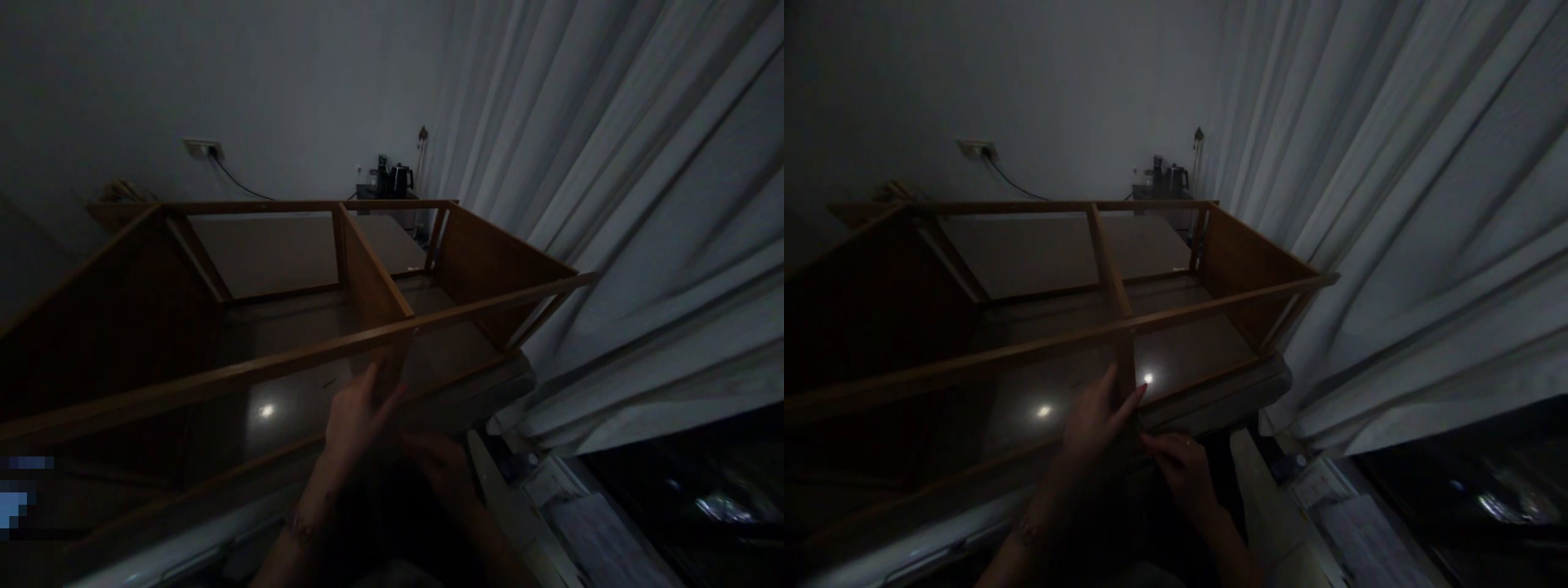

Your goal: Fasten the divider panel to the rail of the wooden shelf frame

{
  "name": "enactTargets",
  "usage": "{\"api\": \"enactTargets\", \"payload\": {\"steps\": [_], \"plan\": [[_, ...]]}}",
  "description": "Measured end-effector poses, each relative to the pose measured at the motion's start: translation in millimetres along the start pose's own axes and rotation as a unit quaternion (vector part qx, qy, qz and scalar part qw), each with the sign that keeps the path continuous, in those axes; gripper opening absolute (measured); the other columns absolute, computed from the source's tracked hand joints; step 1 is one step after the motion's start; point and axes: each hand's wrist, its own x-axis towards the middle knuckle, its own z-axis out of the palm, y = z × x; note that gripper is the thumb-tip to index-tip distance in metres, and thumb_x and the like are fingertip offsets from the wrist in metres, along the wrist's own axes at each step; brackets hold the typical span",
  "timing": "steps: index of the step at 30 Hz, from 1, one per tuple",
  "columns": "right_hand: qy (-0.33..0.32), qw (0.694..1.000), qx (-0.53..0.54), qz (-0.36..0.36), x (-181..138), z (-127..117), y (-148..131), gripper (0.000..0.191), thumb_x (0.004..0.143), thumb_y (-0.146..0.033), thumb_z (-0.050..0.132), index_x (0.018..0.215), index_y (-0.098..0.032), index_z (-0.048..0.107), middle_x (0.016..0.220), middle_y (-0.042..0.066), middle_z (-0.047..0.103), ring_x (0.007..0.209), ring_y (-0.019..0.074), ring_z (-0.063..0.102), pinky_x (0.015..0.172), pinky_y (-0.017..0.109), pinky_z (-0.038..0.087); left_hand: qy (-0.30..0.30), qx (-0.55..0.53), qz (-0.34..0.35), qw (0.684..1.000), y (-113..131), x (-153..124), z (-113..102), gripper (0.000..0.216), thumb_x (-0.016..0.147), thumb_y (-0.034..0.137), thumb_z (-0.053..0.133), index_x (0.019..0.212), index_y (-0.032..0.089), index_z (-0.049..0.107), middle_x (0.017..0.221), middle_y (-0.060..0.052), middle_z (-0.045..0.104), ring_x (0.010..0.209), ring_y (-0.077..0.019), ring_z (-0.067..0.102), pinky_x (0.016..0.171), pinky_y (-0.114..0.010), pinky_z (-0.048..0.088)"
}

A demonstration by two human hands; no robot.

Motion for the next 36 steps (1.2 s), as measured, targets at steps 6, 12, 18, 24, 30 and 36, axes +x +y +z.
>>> {"api": "enactTargets", "payload": {"steps": [6, 12, 18, 24, 30, 36], "plan": [[0.128, 0.952, 0.178, 0.211, -9.4, 32.4, -6.9, 0.03, 0.08, -0.044, 0.066, 0.098, -0.019, 0.066, 0.077, 0.003, 0.071, 0.062, 0.016, 0.065, 0.057, 0.025, 0.052, -0.009, -0.014, -0.009, 1.0, 1.0, 0.4, -1.7, 0.048, 0.088, 0.053, 0.044, 0.123, 0.021, 0.049, 0.097, -0.007, 0.07, 0.082, -0.0204, 0.067, 0.066, -0.028, 0.049], [0.149, 0.919, 0.253, 0.263, -4.6, 40.5, -7.8, 0.038, 0.076, -0.05, 0.067, 0.095, -0.02, 0.055, 0.061, -0.004, 0.059, 0.044, 0.0102, 0.052, 0.042, 0.021, 0.041, -0.014, -0.006, -0.02, 1.0, -1.4, -0.6, 0.3, 0.049, 0.088, 0.056, 0.043, 0.121, 0.02, 0.05, 0.096, -0.007, 0.07, 0.082, -0.0207, 0.067, 0.066, -0.028, 0.048], [0.149, 0.985, -0.021, 0.09, -4.4, 36.9, -7.7, 0.016, 0.09, -0.028, 0.05, 0.104, -0.021, 0.055, 0.088, 0.005, 0.066, 0.08, 0.0172, 0.063, 0.07, 0.029, 0.052, -0.016, 0.022, -0.029, 0.999, -1.7, -1.0, 0.3, 0.049, 0.087, 0.059, 0.041, 0.112, 0.019, 0.052, 0.087, -0.007, 0.069, 0.074, -0.0206, 0.066, 0.061, -0.027, 0.046], [0.066, 0.969, -0.203, -0.125, -9.2, 36.6, 15.9, 0.025, 0.094, -0.017, 0.037, 0.099, -0.023, 0.061, 0.082, 0.004, 0.068, 0.076, 0.0175, 0.064, 0.074, 0.032, 0.053, -0.014, 0.005, -0.028, 0.999, -2.2, -0.7, 0.8, 0.047, 0.086, 0.058, 0.043, 0.11, 0.019, 0.054, 0.088, -0.007, 0.069, 0.076, -0.0206, 0.067, 0.063, -0.027, 0.047], [0.068, 0.981, -0.165, -0.074, -4.2, 21.3, 13.3, 0.021, 0.094, -0.029, 0.047, 0.093, -0.022, 0.066, 0.083, 0.004, 0.072, 0.076, 0.0165, 0.068, 0.069, 0.027, 0.054, -0.017, -0.012, -0.036, 0.999, -3.1, -0.8, 1.0, 0.05, 0.086, 0.059, 0.043, 0.114, 0.019, 0.053, 0.094, -0.009, 0.07, 0.079, -0.0211, 0.067, 0.065, -0.028, 0.049], [0.004, 0.994, -0.098, -0.052, 0.8, 15.2, 3.0, 0.027, 0.094, -0.033, 0.047, 0.092, -0.026, 0.073, 0.085, 0.001, 0.076, 0.073, 0.0153, 0.071, 0.07, 0.023, 0.054, -0.019, -0.014, -0.025, 0.999, -3.8, -0.5, -0.4, 0.049, 0.086, 0.057, 0.043, 0.115, 0.019, 0.053, 0.091, -0.008, 0.07, 0.08, -0.0214, 0.067, 0.066, -0.029, 0.049]]}}
